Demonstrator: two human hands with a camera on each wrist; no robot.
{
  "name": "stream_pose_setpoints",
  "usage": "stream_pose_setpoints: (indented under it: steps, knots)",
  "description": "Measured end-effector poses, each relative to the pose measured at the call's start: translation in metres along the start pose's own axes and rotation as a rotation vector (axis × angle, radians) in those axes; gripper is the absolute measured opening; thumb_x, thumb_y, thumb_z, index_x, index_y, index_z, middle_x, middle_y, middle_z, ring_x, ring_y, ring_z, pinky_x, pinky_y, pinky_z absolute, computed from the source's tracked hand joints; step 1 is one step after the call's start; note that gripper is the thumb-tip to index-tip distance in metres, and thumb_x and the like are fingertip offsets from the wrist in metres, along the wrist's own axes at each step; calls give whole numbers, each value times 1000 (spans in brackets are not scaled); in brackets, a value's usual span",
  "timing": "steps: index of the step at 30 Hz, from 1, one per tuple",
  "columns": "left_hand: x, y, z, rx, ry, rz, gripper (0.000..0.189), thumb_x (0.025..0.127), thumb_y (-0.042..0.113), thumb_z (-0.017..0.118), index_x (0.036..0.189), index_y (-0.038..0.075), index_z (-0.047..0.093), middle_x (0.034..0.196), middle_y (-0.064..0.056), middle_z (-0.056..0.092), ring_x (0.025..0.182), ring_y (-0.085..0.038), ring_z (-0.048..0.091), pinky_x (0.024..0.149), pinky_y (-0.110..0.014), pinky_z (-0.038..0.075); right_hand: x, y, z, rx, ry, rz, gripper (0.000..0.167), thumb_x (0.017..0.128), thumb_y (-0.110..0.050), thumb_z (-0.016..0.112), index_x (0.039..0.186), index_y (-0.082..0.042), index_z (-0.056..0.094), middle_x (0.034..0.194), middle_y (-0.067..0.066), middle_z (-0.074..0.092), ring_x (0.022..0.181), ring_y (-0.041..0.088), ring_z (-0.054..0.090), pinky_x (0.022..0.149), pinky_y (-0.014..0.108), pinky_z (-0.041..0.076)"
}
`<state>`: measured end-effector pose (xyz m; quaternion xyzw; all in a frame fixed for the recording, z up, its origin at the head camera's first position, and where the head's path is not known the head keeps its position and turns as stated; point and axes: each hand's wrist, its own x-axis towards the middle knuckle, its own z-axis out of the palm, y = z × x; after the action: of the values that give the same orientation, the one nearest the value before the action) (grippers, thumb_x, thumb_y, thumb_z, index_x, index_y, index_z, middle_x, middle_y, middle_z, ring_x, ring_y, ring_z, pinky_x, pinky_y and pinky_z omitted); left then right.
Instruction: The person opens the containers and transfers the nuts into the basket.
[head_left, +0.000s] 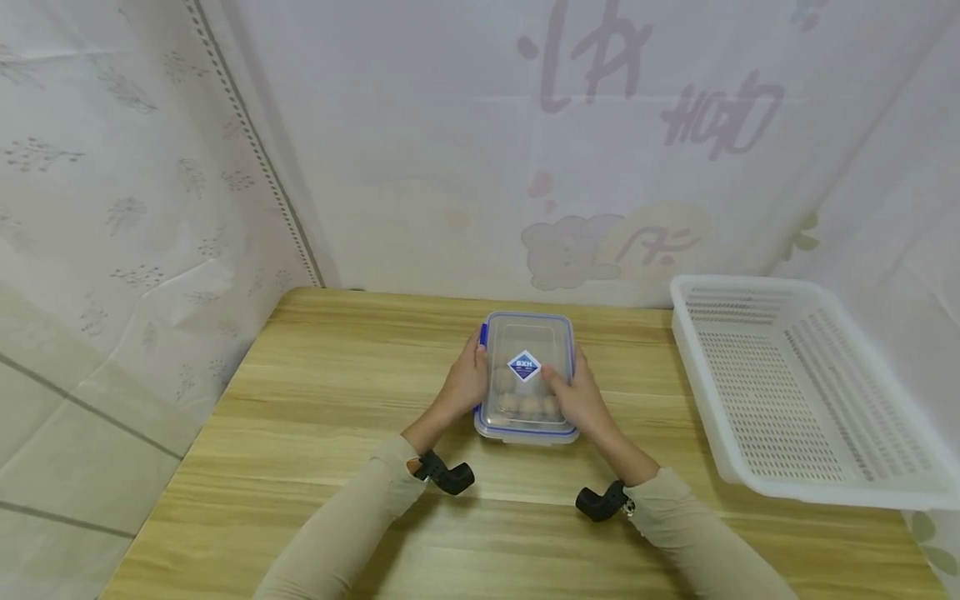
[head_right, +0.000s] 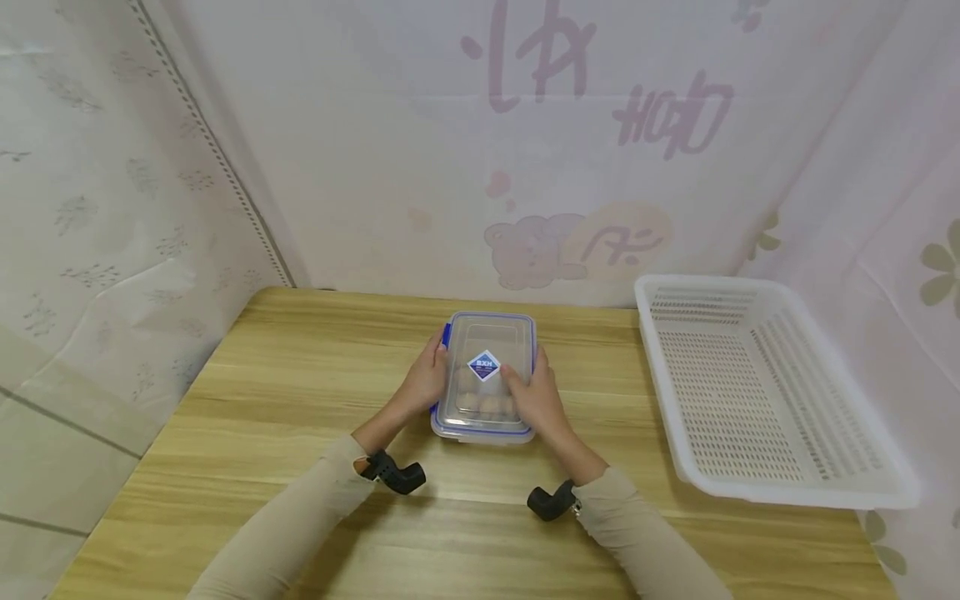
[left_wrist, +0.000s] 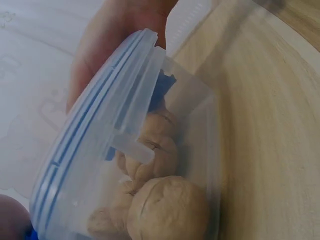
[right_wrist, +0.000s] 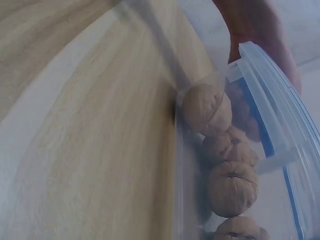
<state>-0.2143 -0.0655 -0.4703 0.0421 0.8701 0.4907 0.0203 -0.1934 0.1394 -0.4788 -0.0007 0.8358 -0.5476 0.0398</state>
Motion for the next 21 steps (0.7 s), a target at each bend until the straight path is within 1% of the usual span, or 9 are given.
stream_pose_setpoints:
  steps: [4,5,9,11,12,16,18,21]
  knots:
    - [3,1,-1,20,-5,-6,50,113,16,26,160,0,21,159,-26,33,143,-44,35,122,-53,28,2,2,1,13,2,11,75,107,-27,53,161,0,8,158,29,29,148,43,27,125,57,19]
    - [3,0,-1,25,0,-5,50,112,14,26,160,-1,22,158,-27,34,141,-45,39,121,-54,32,2,2,1,12,2,17,75,107,-27,52,161,0,7,158,29,29,148,43,26,125,57,19]
    - [3,-8,0,-62,-3,-57,50,110,9,27,159,-4,22,158,-28,32,143,-44,36,122,-54,30,1,3,1,0,6,43,77,108,-29,52,161,0,5,162,29,23,150,43,21,126,57,16]
    - [2,-14,1,-112,0,-91,50,110,7,27,159,-3,22,159,-27,31,144,-43,34,122,-53,28,0,3,2,-2,0,44,77,108,-29,52,161,-1,5,162,29,23,150,44,22,125,58,16]
    - [1,-16,1,-145,-6,-104,50,110,7,27,159,-2,22,160,-26,29,147,-42,29,124,-52,23,0,3,2,-3,-2,43,77,108,-29,52,161,-1,5,162,29,23,150,44,22,125,58,16]
    - [1,-21,1,-176,-23,-94,51,110,8,27,160,-1,21,162,-24,26,149,-41,25,126,-52,19,0,3,2,-6,3,37,76,107,-29,53,161,-1,7,161,29,25,149,45,24,124,59,18]
    - [2,-20,1,-179,-43,-95,51,110,9,28,160,-1,22,163,-23,26,149,-40,24,126,-51,17,0,2,1,-8,10,32,76,107,-29,53,161,0,8,161,30,25,149,46,23,124,59,17]
    - [2,-20,0,-176,-68,-107,50,110,11,30,159,-1,26,161,-23,29,149,-40,27,126,-51,19,0,2,0,-13,10,35,77,107,-30,53,161,1,8,161,30,23,149,45,22,125,58,16]
